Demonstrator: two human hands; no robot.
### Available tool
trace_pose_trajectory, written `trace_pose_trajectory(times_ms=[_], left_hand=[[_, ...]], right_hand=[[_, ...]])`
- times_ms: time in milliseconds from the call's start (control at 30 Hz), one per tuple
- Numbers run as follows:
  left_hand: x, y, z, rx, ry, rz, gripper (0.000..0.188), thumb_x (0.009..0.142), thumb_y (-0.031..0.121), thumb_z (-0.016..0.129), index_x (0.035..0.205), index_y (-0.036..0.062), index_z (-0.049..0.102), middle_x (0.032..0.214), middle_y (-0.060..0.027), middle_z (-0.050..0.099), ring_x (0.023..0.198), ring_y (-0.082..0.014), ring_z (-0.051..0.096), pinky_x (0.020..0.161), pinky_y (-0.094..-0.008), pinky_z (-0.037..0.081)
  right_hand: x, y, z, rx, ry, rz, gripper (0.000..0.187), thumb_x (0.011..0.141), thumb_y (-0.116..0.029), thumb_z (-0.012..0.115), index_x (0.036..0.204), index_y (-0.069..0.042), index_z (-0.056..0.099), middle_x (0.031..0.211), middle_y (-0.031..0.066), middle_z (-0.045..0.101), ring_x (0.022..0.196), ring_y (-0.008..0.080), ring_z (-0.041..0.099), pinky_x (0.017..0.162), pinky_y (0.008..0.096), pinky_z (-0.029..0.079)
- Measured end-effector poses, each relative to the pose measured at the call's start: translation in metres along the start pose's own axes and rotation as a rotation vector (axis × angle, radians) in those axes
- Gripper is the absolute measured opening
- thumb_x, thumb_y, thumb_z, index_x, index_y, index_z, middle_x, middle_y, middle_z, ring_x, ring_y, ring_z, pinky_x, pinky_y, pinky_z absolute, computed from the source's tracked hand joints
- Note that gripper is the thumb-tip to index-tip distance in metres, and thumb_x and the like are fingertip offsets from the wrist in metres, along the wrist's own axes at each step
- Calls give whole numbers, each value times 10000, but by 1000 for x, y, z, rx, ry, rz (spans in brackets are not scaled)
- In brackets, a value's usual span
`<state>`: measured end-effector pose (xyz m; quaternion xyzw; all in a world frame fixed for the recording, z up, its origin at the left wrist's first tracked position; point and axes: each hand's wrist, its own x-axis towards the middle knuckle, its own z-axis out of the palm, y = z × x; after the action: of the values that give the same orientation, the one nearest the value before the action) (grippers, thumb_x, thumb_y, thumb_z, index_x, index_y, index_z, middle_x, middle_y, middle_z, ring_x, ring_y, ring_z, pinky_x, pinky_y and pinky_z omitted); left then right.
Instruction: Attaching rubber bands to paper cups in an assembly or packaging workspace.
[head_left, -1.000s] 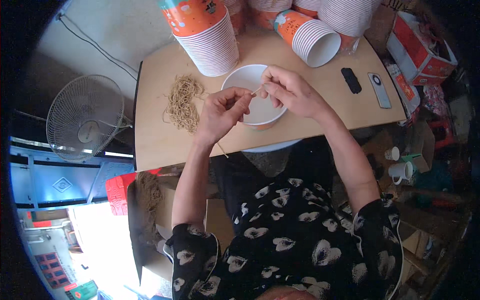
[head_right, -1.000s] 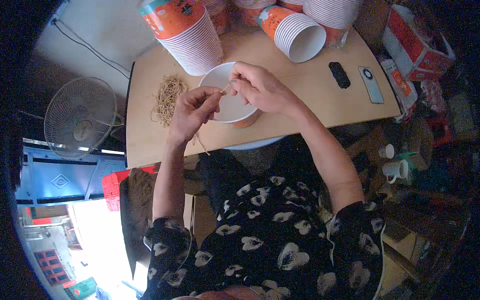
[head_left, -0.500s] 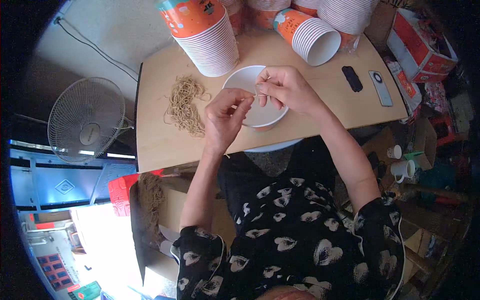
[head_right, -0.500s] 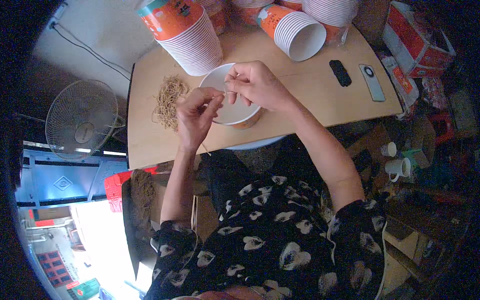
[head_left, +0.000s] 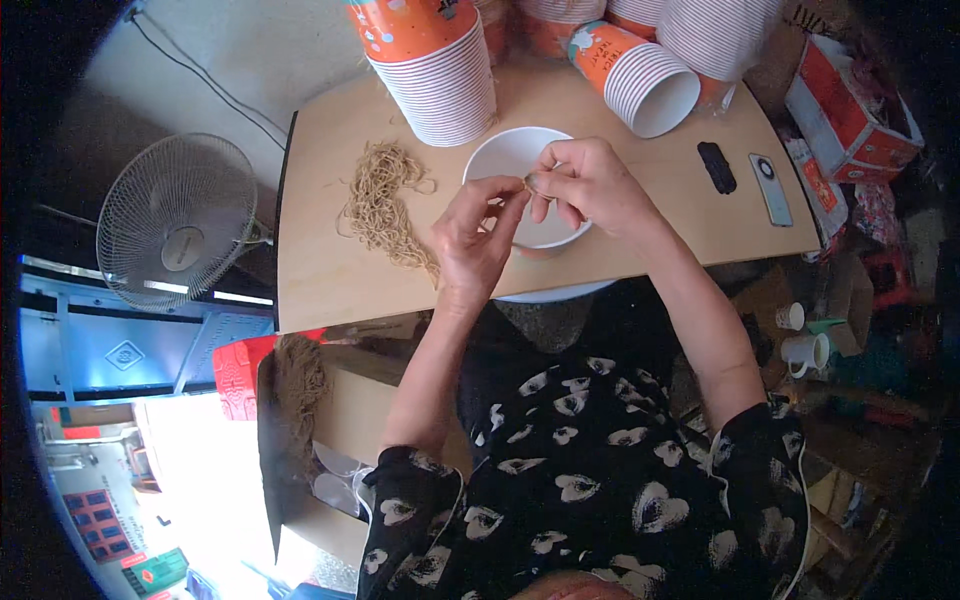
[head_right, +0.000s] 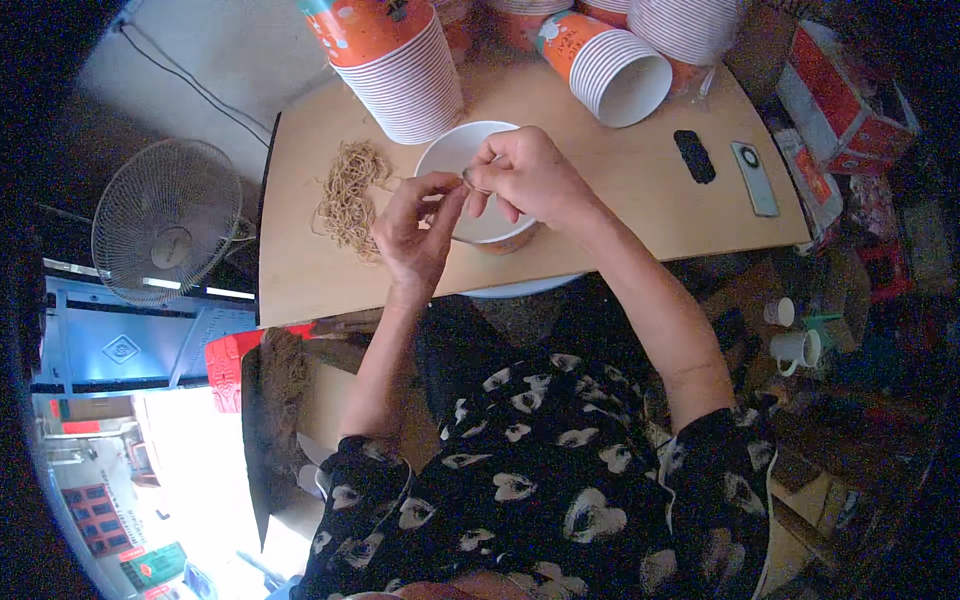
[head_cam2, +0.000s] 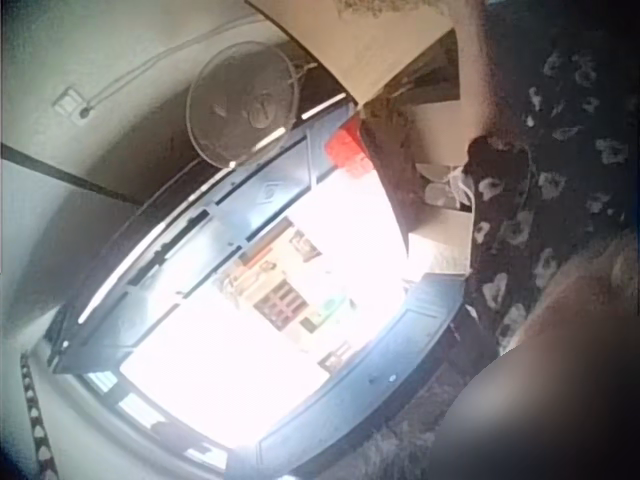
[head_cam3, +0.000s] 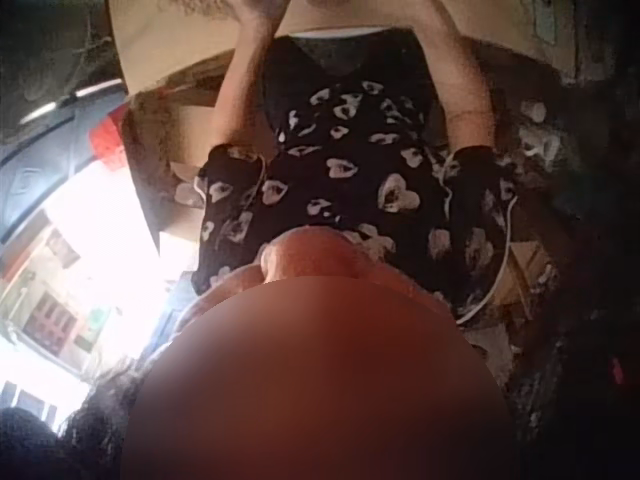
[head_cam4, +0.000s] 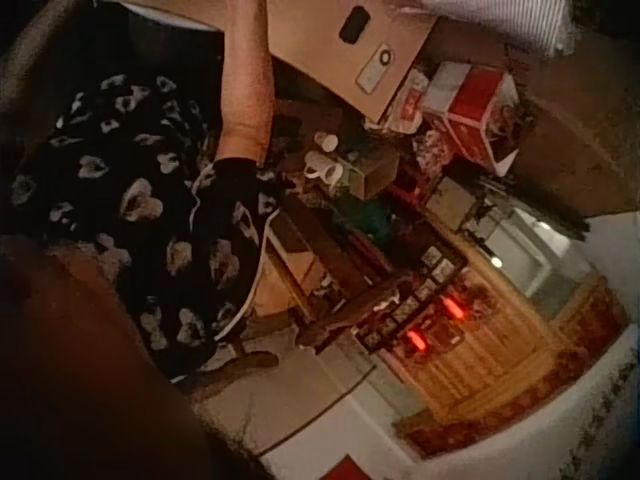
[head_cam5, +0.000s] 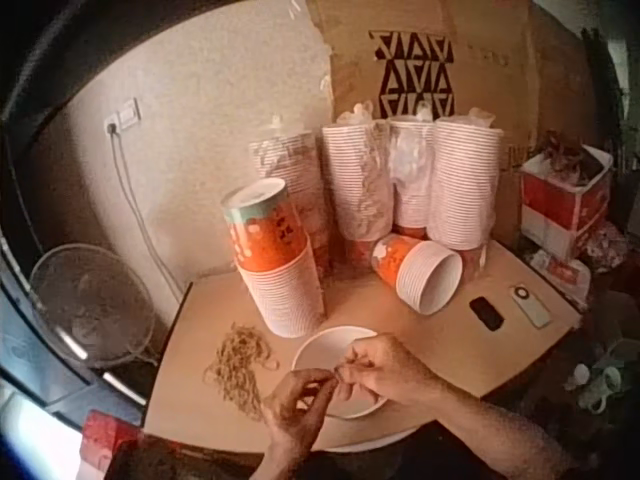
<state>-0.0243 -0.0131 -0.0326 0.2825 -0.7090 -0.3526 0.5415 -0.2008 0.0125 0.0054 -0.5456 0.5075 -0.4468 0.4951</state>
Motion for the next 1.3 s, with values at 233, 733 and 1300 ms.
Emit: trace_pose_trajectory(times_ms=[233, 733, 1300], left_hand=[[0, -4, -5, 190, -29, 185, 140, 808, -41, 727, 923, 28, 685, 931, -75, 692, 770, -145, 671, 654, -257, 560], [13, 9, -30, -438, -160, -627, 133, 880, 67, 717, 967, -25, 677, 864, -80, 716, 778, -125, 686, 640, -227, 527], [8, 8, -24, -637, -245, -718, 144, 887, 37, 687, 1017, -26, 694, 914, -110, 722, 840, -160, 694, 768, -257, 548]], right_hand=[[1, -2, 2, 5, -15, 27, 127, 913, -107, 607, 892, 16, 634, 681, 88, 669, 413, 58, 460, 384, 208, 334], [-31, 9, 14, -363, 431, -412, 120, 923, -21, 597, 1026, 16, 647, 932, 20, 639, 766, 71, 562, 672, 229, 470], [-38, 19, 36, -470, 445, -559, 121, 814, -1, 707, 912, -22, 639, 838, 95, 661, 744, 233, 662, 634, 326, 523]])
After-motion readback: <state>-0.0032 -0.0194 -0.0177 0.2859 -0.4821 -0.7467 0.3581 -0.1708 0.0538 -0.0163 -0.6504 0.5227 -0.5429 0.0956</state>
